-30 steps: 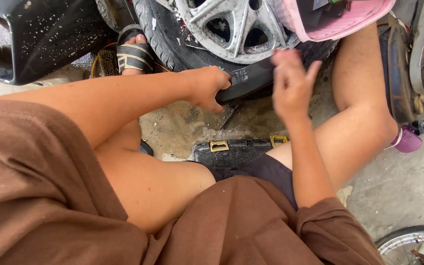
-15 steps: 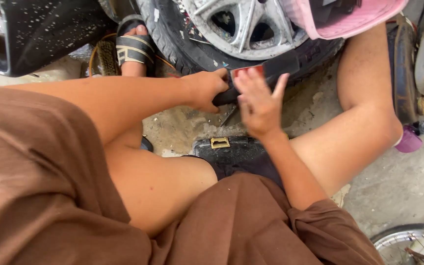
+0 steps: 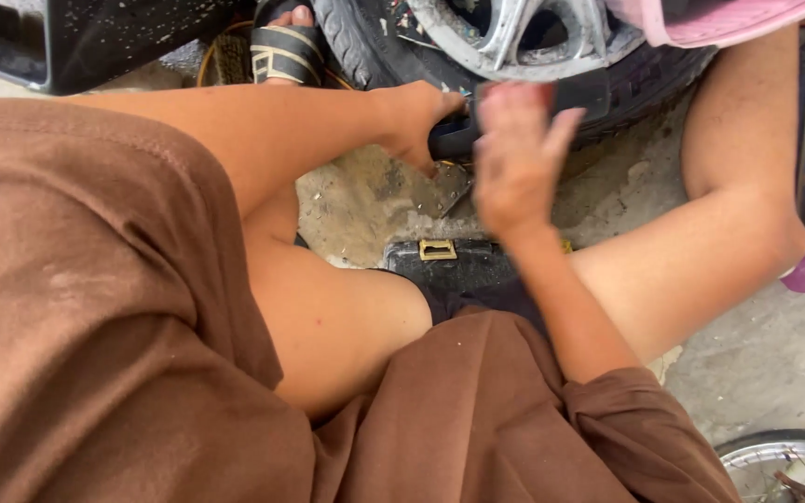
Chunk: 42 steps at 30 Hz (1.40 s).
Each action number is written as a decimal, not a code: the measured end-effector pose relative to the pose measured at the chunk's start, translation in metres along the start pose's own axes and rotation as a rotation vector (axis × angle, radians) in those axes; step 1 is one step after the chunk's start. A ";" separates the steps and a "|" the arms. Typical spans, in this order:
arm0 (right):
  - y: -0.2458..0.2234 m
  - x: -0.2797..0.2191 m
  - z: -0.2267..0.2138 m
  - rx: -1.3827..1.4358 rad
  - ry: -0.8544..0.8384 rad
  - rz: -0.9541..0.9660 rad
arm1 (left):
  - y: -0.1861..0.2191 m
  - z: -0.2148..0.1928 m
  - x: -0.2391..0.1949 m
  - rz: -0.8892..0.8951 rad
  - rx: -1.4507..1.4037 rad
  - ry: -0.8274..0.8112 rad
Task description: The person sits on the ground and uses a red sanding block to smooth the surface of a black plastic car part held in their left hand. The sanding action is continuous and focused on the edges and flat surfaces of the part.
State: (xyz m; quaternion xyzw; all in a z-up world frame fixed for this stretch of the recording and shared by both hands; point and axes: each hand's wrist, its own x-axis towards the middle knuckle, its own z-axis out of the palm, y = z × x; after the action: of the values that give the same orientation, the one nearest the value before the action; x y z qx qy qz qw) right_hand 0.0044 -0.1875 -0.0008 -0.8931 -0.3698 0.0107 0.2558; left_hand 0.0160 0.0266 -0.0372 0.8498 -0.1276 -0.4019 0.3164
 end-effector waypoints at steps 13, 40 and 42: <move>0.013 0.007 -0.008 -0.072 0.077 0.054 | 0.016 -0.017 -0.004 -0.052 0.045 -0.038; -0.025 -0.011 -0.088 0.406 -0.083 0.154 | 0.026 -0.018 0.001 -0.287 -0.160 0.115; -0.044 -0.022 -0.112 0.411 -0.194 -0.073 | 0.019 -0.015 0.010 -0.268 -0.128 0.180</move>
State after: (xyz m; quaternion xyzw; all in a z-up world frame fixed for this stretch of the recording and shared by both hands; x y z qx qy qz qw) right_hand -0.0173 -0.2257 0.1131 -0.8030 -0.4147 0.1624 0.3959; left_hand 0.0348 0.0137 -0.0239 0.8697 0.0414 -0.3702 0.3237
